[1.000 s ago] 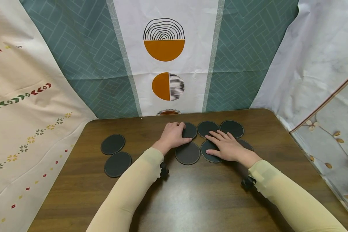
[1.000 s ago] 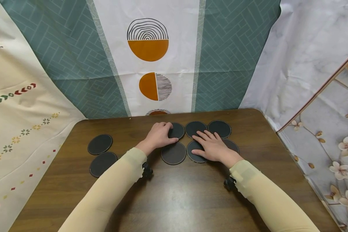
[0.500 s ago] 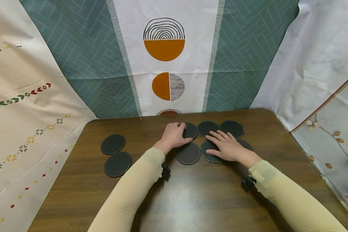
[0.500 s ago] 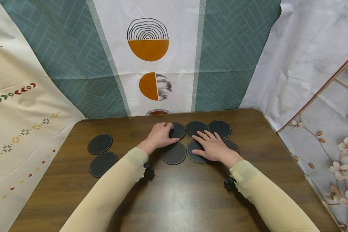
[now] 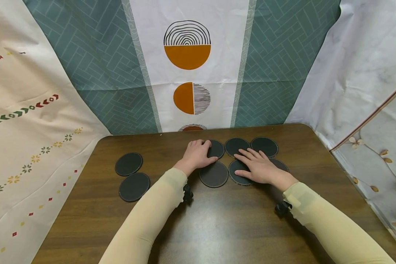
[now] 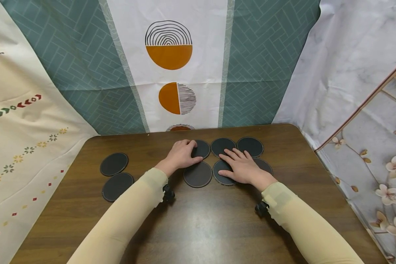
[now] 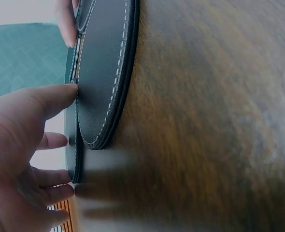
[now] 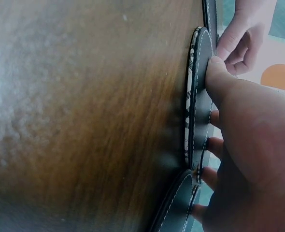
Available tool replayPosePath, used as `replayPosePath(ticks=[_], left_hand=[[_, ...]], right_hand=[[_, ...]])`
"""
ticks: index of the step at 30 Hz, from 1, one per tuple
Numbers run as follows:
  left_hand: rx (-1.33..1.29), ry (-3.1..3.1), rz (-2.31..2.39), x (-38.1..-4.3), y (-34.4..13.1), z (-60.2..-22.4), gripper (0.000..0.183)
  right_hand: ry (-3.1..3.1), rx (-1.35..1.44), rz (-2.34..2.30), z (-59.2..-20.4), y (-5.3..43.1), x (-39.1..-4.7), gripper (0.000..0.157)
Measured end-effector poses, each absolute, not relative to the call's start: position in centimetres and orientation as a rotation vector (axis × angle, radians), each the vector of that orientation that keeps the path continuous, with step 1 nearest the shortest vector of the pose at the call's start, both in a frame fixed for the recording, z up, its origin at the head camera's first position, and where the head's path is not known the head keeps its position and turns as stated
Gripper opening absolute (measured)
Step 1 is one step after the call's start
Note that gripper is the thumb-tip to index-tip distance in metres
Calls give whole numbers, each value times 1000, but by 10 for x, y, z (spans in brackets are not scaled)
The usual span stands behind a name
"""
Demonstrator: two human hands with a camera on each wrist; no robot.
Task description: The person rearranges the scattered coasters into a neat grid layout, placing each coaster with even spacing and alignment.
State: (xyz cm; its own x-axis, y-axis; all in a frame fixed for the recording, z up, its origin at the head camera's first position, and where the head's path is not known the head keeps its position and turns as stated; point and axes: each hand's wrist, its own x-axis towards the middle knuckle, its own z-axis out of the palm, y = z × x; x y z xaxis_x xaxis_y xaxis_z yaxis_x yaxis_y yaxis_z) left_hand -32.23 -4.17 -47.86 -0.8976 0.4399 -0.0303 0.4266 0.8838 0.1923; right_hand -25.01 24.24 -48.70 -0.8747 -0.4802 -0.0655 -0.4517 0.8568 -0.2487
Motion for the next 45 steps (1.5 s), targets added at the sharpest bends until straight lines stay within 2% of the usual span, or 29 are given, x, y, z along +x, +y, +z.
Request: replayPosePath(ticks=[9, 19, 28, 45], left_hand=[[650, 2970, 304, -319, -43, -478, 61], [707, 2990, 304, -312, -55, -467, 67], [740, 3023, 249, -299, -89, -461, 65], [675, 3106, 199, -259, -163, -449, 71]], right_hand=[[2901, -741, -357, -489, 242, -252, 82], [2898, -736, -344, -486, 241, -252, 84], [2895, -728, -314, -481, 239, -251, 79], [2898, -755, -364, -484, 241, -250, 83]])
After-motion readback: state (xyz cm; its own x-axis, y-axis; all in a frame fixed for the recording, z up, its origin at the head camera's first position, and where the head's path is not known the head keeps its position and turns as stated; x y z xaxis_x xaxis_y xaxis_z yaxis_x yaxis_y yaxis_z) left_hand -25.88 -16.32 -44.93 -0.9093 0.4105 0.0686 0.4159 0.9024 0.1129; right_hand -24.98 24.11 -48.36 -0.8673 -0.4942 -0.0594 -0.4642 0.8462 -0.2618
